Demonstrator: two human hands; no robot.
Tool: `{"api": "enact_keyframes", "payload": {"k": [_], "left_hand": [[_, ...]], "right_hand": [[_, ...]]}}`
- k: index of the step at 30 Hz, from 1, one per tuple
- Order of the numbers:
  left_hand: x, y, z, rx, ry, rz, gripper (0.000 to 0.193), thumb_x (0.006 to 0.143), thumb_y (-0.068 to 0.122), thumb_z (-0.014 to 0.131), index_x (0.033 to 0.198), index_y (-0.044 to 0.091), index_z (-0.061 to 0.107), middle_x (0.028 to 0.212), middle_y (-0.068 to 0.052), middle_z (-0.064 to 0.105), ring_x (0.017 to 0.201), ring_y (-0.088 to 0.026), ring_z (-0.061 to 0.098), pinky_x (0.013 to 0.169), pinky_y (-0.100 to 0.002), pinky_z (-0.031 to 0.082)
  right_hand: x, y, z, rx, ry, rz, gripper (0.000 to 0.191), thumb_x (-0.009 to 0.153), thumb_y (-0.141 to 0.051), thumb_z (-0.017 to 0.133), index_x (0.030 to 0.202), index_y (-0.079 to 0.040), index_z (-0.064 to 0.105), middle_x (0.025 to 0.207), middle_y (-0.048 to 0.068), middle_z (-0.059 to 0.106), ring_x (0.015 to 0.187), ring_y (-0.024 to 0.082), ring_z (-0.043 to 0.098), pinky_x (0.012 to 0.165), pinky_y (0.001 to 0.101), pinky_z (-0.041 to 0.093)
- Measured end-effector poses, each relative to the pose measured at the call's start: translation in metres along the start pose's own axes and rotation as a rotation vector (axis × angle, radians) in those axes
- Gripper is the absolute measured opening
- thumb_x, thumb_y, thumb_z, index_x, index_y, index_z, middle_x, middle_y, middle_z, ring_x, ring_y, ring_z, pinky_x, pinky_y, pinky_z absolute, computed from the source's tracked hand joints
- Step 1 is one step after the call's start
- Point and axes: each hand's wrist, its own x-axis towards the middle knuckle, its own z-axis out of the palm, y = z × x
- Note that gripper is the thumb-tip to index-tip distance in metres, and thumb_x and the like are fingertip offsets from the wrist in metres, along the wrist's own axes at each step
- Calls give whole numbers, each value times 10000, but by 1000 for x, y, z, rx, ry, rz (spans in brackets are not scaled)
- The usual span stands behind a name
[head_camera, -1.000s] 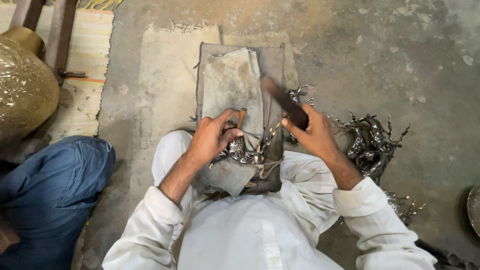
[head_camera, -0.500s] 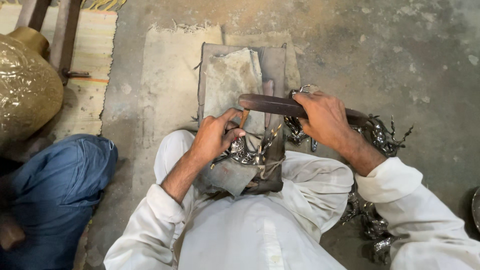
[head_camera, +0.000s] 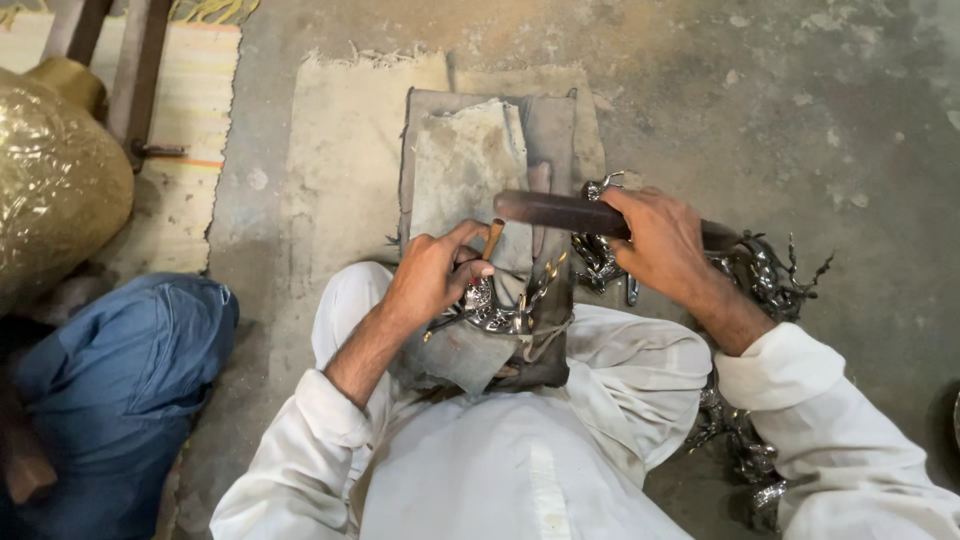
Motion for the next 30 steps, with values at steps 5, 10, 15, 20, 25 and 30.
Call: {"api": "enact_keyframes", "payload": {"k": [5, 10, 15, 20, 25, 30], "left_hand": [[-1, -1, -1, 16, -27, -60, 411, 869, 127, 791, 1237, 79, 613, 801, -125, 768, 720, -337, 742, 619, -406, 533], [2, -2, -1, 43, -47, -20, 410, 863, 128, 795, 1232, 84, 624, 794, -144, 757, 752, -359, 738, 634, -417, 537], [3, -1, -1, 30, -58, 17, 399, 861, 133, 792, 1222, 84, 630, 813, -149, 760, 773, -358, 741, 644, -416, 543], [6, 3, -2, 22, -101, -22, 406, 856, 127, 788, 1227, 81, 627, 808, -155, 759, 768, -357, 742, 641, -413, 538], [8, 5, -5, 2, -109, -14, 391, 867, 139, 789, 1220, 83, 633, 829, -152, 764, 781, -355, 748, 639, -410, 540], [11, 5, -3, 5, -106, 38, 395, 864, 139, 793, 1224, 87, 639, 845, -144, 768, 791, -360, 744, 635, -416, 541]], "right_hand": [[-4, 0, 5, 83, 50, 67, 401, 751, -141, 768, 1124, -98, 626, 881, 137, 695, 813, 373, 671, 683, 462, 497], [-8, 3, 8, 139, -14, 244, 308, 841, -187, 798, 1073, -74, 629, 851, 150, 665, 790, 359, 655, 710, 460, 501], [-10, 4, 13, 272, -60, 429, 318, 903, -218, 803, 1133, -81, 631, 847, 155, 664, 728, 353, 643, 696, 457, 498], [-15, 6, 14, 174, 13, 278, 340, 814, -168, 798, 1100, -67, 644, 941, 145, 690, 849, 363, 676, 742, 470, 515], [-18, 6, 13, 50, 65, 66, 418, 733, -68, 771, 1140, -54, 675, 969, 172, 702, 925, 395, 666, 765, 492, 499], [-22, 8, 12, 213, 67, 263, 299, 879, -148, 788, 1120, -45, 644, 959, 183, 680, 895, 375, 666, 749, 465, 506]]}}
